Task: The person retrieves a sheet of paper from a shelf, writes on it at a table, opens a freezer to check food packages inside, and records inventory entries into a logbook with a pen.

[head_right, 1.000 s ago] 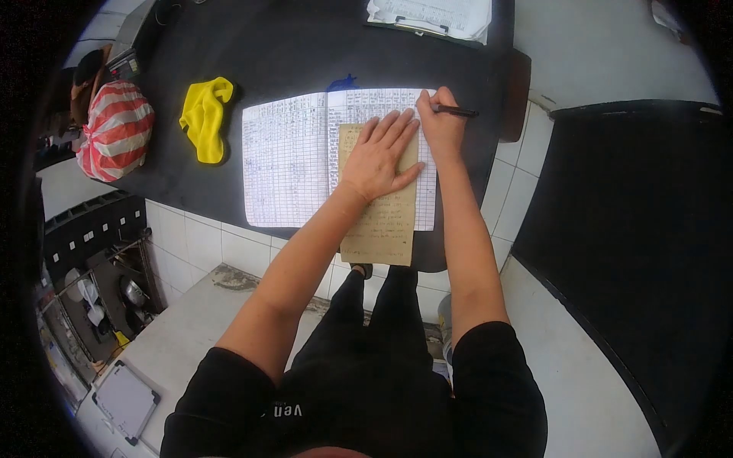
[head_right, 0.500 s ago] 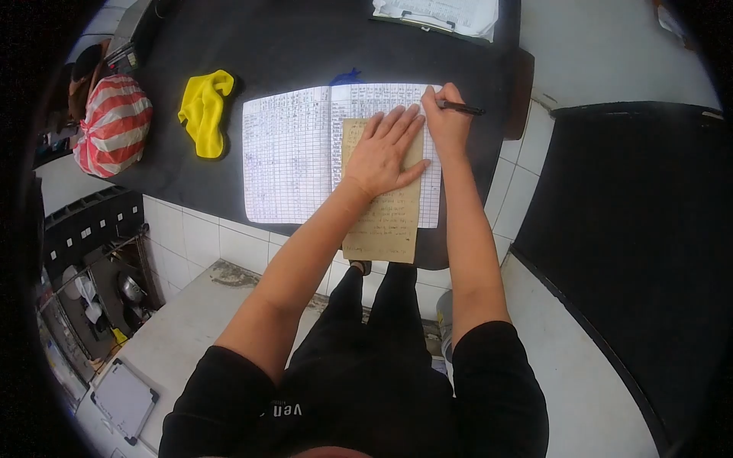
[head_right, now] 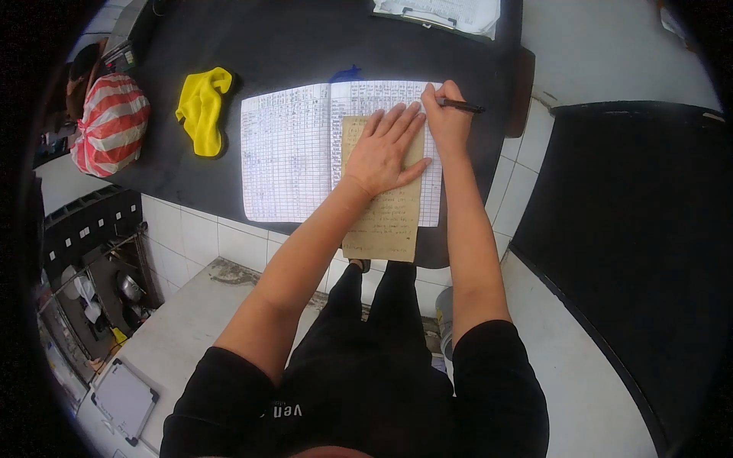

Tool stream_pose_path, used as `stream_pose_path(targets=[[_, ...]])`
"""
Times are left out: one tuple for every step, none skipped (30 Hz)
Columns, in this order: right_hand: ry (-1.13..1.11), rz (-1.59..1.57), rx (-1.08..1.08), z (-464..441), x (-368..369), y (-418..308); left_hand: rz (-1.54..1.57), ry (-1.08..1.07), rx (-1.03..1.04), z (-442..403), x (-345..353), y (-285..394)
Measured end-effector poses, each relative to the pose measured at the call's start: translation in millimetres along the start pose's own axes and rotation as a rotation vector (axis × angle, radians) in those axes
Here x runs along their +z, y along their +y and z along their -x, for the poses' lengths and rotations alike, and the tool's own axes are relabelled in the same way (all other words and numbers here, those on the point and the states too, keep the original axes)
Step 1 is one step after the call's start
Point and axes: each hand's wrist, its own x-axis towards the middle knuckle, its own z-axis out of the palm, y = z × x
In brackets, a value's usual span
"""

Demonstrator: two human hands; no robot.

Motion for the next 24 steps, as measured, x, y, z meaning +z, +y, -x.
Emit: stream_pose_path(targets=[[-0.003, -0.002, 0.006, 0.1, 0.0, 0.1, -0.002, 0.010, 0.007, -0.2, 0.5, 0.0], [-0.006, -0.004, 0.012, 0.2, 0.0, 0.3, -0.002, 0.009, 0.007, -0.6, 1.0, -0.2], [-0.007, -0.004, 0.014, 0.2, -0.1, 0.6, -0.006, 0.011, 0.007, -0.8, 1.6, -0.3], [-0.020, 0.000, 0.028, 0.1, -0.5, 0.4, -0.009, 0.013, 0.008, -0.5, 1.3, 0.0], [-0.034, 0.004, 0.041, 0.2, -1.0, 0.2, -0.009, 0.012, 0.007, -0.1, 0.9, 0.2], [-0.035, 0.004, 0.042, -0.3, -1.5, 0.0, -0.004, 0.004, 0.001, -0.2, 0.4, 0.0], [-0.040, 0.025, 0.039, -0.9, -2.4, -1.0, 0.001, -0.003, -0.006, 0.1, 0.2, 0.0], [-0.045, 0.046, 0.037, -1.0, -2.7, -1.6, 0.001, -0.005, -0.008, 0.0, 0.6, -0.4], [-0.047, 0.046, 0.039, -0.5, -3.0, -1.7, 0.001, -0.004, -0.009, -0.5, 1.2, -0.4], [-0.043, 0.046, 0.041, -0.3, -2.9, -0.9, 0.002, -0.004, -0.010, -0.4, 1.6, -0.1], [-0.038, 0.045, 0.042, -0.6, -2.7, -0.4, 0.002, -0.005, -0.011, -0.1, 1.6, 0.2], [-0.039, 0.044, 0.042, -1.0, -2.6, 0.7, 0.005, 0.000, -0.009, -0.1, 1.3, 0.3], [-0.017, 0.017, 0.024, -1.4, -2.3, 2.8, 0.007, 0.004, -0.007, -0.1, 1.3, 0.0], [0.004, -0.009, 0.007, -1.7, -2.1, 4.8, 0.005, 0.004, -0.008, -0.2, 1.3, -0.1], [0.004, -0.010, 0.008, -1.9, -1.7, 6.9, 0.005, 0.006, -0.007, -0.1, 1.5, 0.1], [0.002, -0.001, -0.003, -2.1, -1.5, 7.4, 0.005, 0.008, -0.007, 0.1, 1.5, 0.1], [0.001, 0.010, -0.014, -2.4, -1.4, 7.9, 0.004, 0.007, -0.006, 0.1, 1.4, 0.0], [0.002, 0.009, -0.014, -2.3, -1.3, 8.4, 0.006, 0.008, -0.006, 0.0, 1.4, 0.0], [-0.003, 0.023, -0.010, -2.1, -0.9, 7.3, 0.008, 0.008, -0.006, -0.1, 1.2, 0.1], [-0.009, 0.036, -0.006, -1.5, -0.4, 6.3, 0.008, 0.008, -0.007, -0.3, 1.2, 0.1], [-0.010, 0.037, -0.005, -1.2, -0.4, 5.4, 0.004, 0.008, -0.004, -0.4, 1.4, -0.1], [-0.015, 0.031, -0.008, -1.3, -0.9, 3.2, -0.001, 0.007, -0.002, -0.3, 1.4, -0.1], [-0.019, 0.026, -0.012, -1.7, -1.6, 1.1, 0.000, 0.006, -0.003, -0.3, 1.4, -0.2], [-0.020, 0.026, -0.011, -2.0, -2.2, -0.1, 0.001, 0.006, -0.002, -0.4, 1.5, -0.5]])
